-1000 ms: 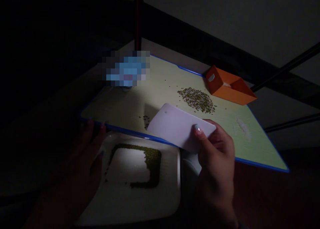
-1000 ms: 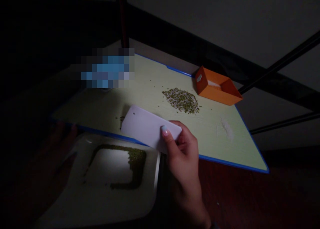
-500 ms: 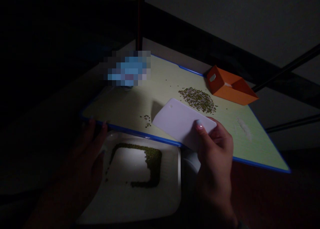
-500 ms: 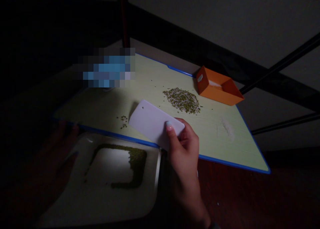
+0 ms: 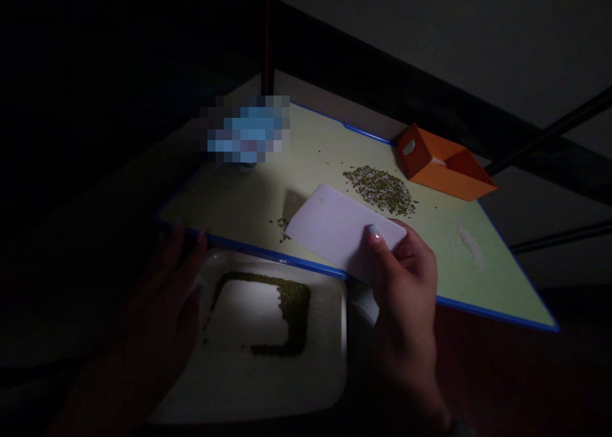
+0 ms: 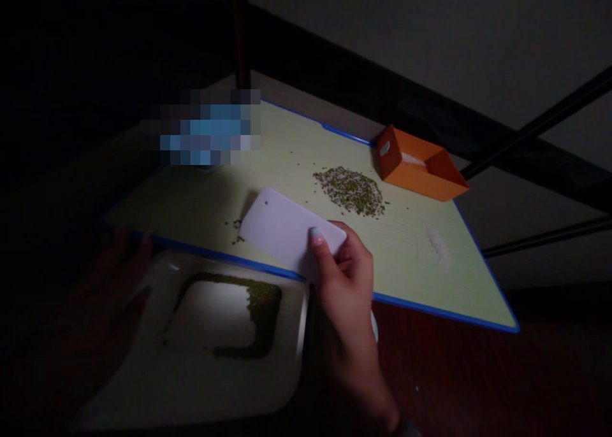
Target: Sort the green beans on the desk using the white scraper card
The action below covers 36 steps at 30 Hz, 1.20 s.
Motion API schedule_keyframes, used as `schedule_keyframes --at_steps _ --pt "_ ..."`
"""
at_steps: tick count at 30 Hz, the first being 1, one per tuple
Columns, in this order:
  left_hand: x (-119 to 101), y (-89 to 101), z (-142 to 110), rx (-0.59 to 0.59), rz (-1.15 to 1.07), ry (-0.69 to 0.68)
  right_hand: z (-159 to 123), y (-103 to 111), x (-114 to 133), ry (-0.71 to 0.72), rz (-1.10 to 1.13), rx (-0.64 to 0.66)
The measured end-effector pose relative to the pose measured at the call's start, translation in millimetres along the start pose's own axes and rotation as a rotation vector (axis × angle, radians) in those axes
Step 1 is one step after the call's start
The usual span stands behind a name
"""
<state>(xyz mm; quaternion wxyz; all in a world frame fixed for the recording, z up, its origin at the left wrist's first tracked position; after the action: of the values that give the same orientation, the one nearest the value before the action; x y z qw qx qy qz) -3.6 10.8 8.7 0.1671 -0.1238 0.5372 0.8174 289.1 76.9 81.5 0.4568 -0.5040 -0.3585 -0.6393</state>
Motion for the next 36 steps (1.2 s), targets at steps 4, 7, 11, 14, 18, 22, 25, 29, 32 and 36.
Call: schedule_keyframes --at_steps 4,7,11,14,18,22,25,29,32,36 --pt "0 0.2 0 0.000 -0.004 0.003 1 -1 0 0.029 0.002 0.003" --pt "0 0.6 2 -0.003 -0.002 -0.017 1 1 0 0.036 0.001 0.018" --pt "-2 0.5 3 -0.021 0.021 -0.038 1 3 -1 0.015 0.027 0.036" --pt "-2 -0.9 4 -0.016 0.014 -0.032 0 3 -3 -0.005 0.031 0.054" --pt "-1 -2.1 3 -0.024 0.020 -0.029 -1 0 -2 0.002 0.029 0.075" --pt "-1 -0.9 2 -0.035 0.008 -0.048 0 -3 0 0.003 0.033 0.073" --pt "-1 -0.2 1 -0.021 0.003 -0.025 -1 -5 1 -0.003 0.055 0.079" --pt "0 -0.1 1 -0.014 0.005 -0.029 -3 -6 2 -0.014 0.077 0.097" --pt "0 0.4 1 -0.020 0.009 -0.033 -6 -4 4 -0.037 0.098 0.107" --pt "-1 0.4 1 -0.012 0.008 -0.029 -6 6 5 -0.016 0.107 0.045"
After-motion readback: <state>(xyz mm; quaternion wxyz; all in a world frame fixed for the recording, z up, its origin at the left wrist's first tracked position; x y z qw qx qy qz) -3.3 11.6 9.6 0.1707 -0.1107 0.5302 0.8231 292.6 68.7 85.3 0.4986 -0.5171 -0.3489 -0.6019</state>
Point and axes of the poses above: each hand's wrist, its own z-axis towards the middle knuckle, its own y-axis out of the back of the hand, x = y × z, the point moved 2 cm from there along z, towards the middle knuckle, and after that the axes turned 1 degree about -y, right-handed, at the moved point
